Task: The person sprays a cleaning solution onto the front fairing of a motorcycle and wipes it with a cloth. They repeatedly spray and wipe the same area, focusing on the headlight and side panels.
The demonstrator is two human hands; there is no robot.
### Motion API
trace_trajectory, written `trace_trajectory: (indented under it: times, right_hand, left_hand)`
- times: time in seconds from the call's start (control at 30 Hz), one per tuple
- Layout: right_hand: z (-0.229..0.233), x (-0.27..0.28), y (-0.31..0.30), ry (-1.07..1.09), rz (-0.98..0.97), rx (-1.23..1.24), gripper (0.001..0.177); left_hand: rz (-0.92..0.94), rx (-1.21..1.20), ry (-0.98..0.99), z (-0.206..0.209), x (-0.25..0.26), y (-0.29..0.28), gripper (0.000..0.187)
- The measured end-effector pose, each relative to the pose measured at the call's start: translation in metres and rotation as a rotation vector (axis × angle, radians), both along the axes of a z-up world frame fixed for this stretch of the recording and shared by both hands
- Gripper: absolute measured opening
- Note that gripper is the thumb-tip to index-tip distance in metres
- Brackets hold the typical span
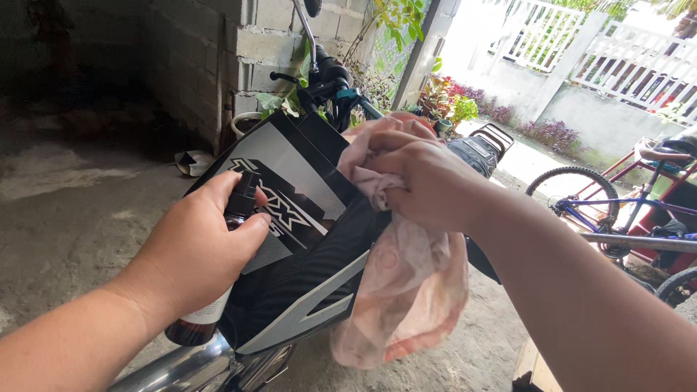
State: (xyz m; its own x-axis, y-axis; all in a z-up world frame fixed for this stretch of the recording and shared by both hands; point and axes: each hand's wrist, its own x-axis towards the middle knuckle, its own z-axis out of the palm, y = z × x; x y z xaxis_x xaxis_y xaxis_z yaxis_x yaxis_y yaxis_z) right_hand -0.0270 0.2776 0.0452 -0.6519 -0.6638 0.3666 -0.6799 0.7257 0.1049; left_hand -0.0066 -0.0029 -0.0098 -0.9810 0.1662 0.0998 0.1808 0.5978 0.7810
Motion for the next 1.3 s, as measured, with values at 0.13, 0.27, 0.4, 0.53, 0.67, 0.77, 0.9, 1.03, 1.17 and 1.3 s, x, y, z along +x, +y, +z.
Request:
trace_trajectory:
  times: [0.13,0.27,0.4,0.53,0.67,0.77,0.9,1.03,1.17,1.3]
  right_hand:
    - [-0.002,-0.029,-0.007,-0.039,-0.022,-0.022,0.02]
    - [-0.005,-0.05,-0.011,-0.076,-0.066,-0.095,0.033]
    - [-0.01,-0.046,-0.009,-0.037,-0.08,-0.14,0.031]
    - [-0.017,-0.013,-0.004,0.015,-0.046,-0.071,0.031]
    - [-0.03,0.034,0.003,0.148,-0.138,-0.046,0.045]
    - [-0.035,0.053,0.011,0.166,-0.216,-0.044,0.059]
    - [-0.028,0.042,0.009,0.024,-0.099,-0.163,0.031]
    - [-0.009,0.002,-0.01,-0.007,-0.141,-0.178,0.049]
    - [-0.004,-0.046,-0.029,-0.515,-0.574,-0.468,0.031]
    - [-0.015,-0.09,-0.028,-0.559,-0.223,-0.762,0.032]
  left_hand:
    - [-0.001,-0.012,0.0,0.003,0.002,0.0,0.034]
    - [0.008,0.004,-0.016,0.005,0.003,0.001,0.031]
    - [0.011,0.033,-0.011,0.004,0.002,0.001,0.026]
    - [-0.004,0.026,0.067,-0.002,0.001,-0.001,0.027]
    - [-0.007,0.046,0.077,-0.005,-0.001,-0.002,0.027]
    - [-0.007,0.03,0.058,-0.005,-0.001,-0.002,0.027]
    - [0.002,0.017,0.047,-0.003,0.0,-0.002,0.027]
    - [0.018,0.024,0.062,-0.003,0.002,0.0,0.028]
    - [-0.004,0.088,0.046,-0.003,0.0,0.0,0.027]
    - [-0.005,0.093,0.049,-0.004,-0.001,0.0,0.028]
